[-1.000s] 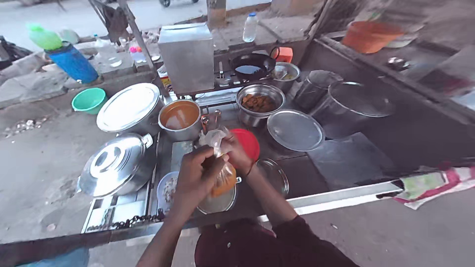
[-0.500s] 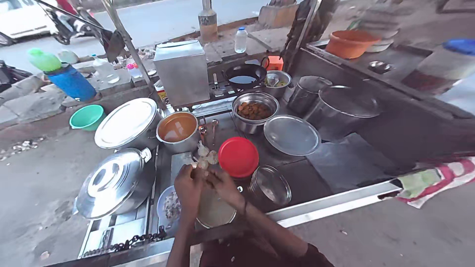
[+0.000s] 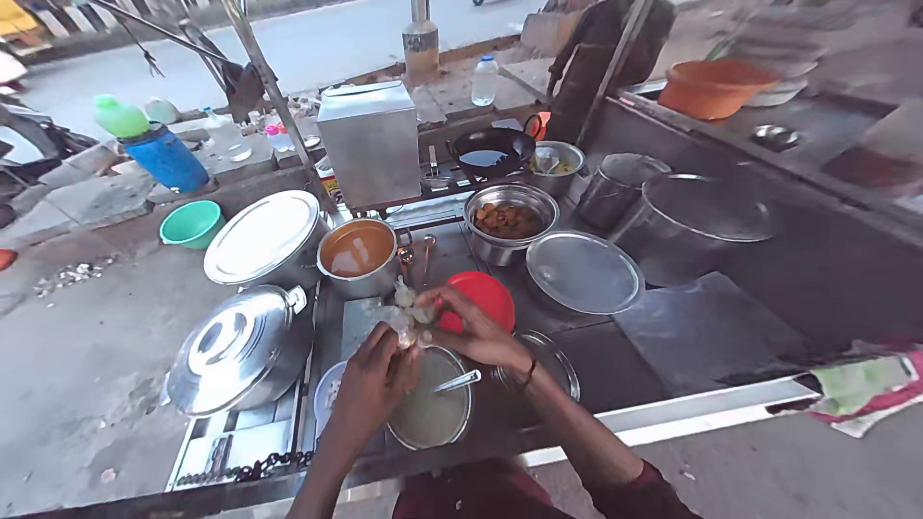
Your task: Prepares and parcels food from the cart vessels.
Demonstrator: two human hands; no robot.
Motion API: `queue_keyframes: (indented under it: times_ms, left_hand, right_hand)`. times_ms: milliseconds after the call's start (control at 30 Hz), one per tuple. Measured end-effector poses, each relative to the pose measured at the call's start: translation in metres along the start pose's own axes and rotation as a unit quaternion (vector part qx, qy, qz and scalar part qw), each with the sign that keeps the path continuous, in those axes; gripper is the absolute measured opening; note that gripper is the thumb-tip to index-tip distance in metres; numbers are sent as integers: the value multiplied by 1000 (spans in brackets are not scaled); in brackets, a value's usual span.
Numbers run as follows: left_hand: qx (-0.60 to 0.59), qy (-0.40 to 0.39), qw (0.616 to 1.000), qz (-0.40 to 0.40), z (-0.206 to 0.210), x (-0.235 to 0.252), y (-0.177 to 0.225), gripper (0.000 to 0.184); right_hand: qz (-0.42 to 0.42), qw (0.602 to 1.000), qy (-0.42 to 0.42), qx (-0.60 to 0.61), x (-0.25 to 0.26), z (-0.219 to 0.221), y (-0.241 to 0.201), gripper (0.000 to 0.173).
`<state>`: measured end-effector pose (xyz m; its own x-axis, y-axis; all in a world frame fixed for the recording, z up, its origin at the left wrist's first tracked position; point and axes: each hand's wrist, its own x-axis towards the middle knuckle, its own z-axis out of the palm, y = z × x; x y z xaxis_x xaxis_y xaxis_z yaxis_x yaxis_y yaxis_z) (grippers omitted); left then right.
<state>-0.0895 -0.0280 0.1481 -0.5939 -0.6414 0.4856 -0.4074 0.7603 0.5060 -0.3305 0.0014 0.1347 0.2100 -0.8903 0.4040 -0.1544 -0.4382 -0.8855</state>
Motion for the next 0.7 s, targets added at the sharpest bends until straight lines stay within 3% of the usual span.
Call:
queue_keyframes:
  times_ms: [33,100,267,367,433,567,700]
  left_hand:
    - [-19,-19,1000,1,-2,1,0,28]
    - [-57,-43,997,1,-3,2,0,25]
    - [-125,-73,989,-22,-2,3,2,25]
    - [-104,-84,991,-24,-3,5,2,25]
    - [-77,-87,993,-19,-1,5,5,28]
    - [-19,-30,999,-25,6,2,14,35]
    - [-29,78,996,-42,27,-5,10,25]
  right_hand:
    - [-50,998,-34,0,7,-4,-3,53]
    - [-98,990,-100,32,16,-6,-9,60]
    - [-74,992,-95,45,20,-7,-11,44]
    - [-75,994,-75,2,16,-5,-9,17]
    - [-81,993,-74,-48,15,-6,-9,12]
    - [-81,990,-109,-35,11,-11,-4,17]
    - [-47,994,-96,3,-3,-8,-2,19]
